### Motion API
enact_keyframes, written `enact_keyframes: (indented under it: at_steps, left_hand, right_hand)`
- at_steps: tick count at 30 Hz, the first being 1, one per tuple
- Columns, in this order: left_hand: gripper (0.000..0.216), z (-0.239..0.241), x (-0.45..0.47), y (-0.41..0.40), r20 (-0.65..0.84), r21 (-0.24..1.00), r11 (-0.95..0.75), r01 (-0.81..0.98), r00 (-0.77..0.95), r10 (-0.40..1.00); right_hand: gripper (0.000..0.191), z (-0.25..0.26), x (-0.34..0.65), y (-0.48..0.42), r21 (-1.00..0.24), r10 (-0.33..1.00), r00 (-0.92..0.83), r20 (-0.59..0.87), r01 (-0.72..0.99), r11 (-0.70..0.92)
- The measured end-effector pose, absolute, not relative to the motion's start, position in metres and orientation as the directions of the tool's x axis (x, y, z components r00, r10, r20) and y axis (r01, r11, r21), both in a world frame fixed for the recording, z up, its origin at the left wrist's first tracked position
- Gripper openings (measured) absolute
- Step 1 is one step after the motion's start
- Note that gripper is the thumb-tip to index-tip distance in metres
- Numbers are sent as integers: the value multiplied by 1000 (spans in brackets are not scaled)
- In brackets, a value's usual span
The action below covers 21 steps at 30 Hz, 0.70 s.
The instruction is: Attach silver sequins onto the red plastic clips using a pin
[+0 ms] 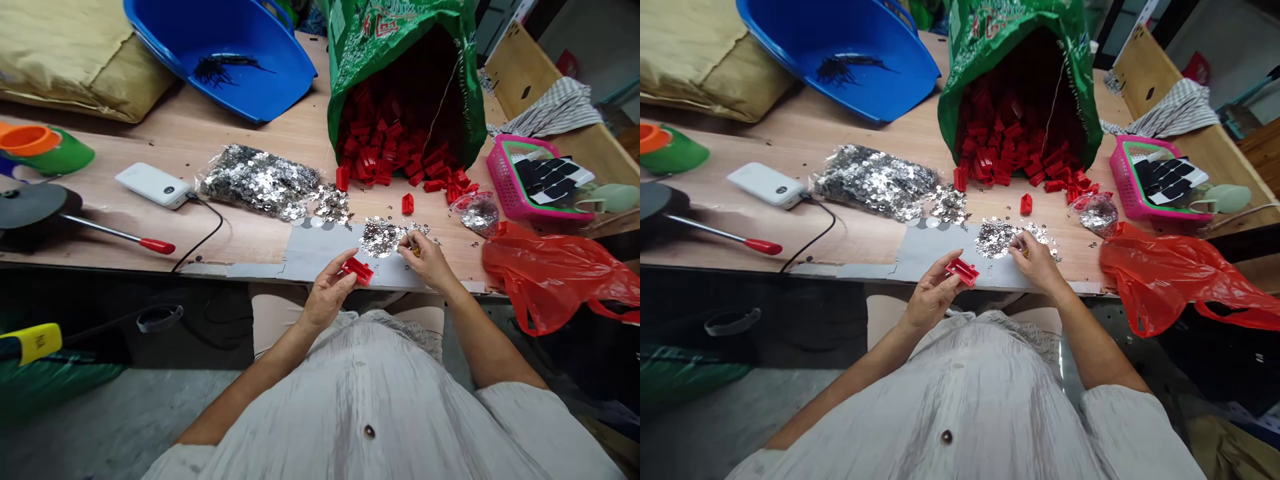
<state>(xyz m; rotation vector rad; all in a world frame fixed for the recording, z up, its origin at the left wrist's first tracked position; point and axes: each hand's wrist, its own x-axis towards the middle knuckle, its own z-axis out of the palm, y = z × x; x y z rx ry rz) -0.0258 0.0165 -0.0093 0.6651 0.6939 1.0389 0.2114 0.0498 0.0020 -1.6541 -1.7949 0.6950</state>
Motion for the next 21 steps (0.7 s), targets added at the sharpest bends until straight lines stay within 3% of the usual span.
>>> enact_keyframes:
  at_steps: [3, 7, 14, 18, 21]
  left_hand:
    - [51, -9, -22, 18, -195, 769, 347, -536, 321, 927]
    - [48, -11, -19, 19, -154, 793, 304, -528, 310, 938]
    - [45, -9, -23, 16, -138, 799, 293, -525, 314, 939]
    - [45, -9, -24, 16, -130, 813, 286, -506, 321, 938]
    - [46, -10, -25, 17, -135, 818, 282, -501, 310, 941]
  right_hand:
    - [11, 16, 197, 32, -830, 986, -146, 78, 539, 145]
    - [15, 24, 177, 15, -842, 969, -215, 119, 495, 213]
    - [6, 18, 165, 7, -771, 920, -280, 274, 507, 385]
    - [15, 15, 163, 9, -681, 820, -391, 418, 463, 568]
    - [19, 14, 163, 8, -628, 772, -453, 447, 456, 631]
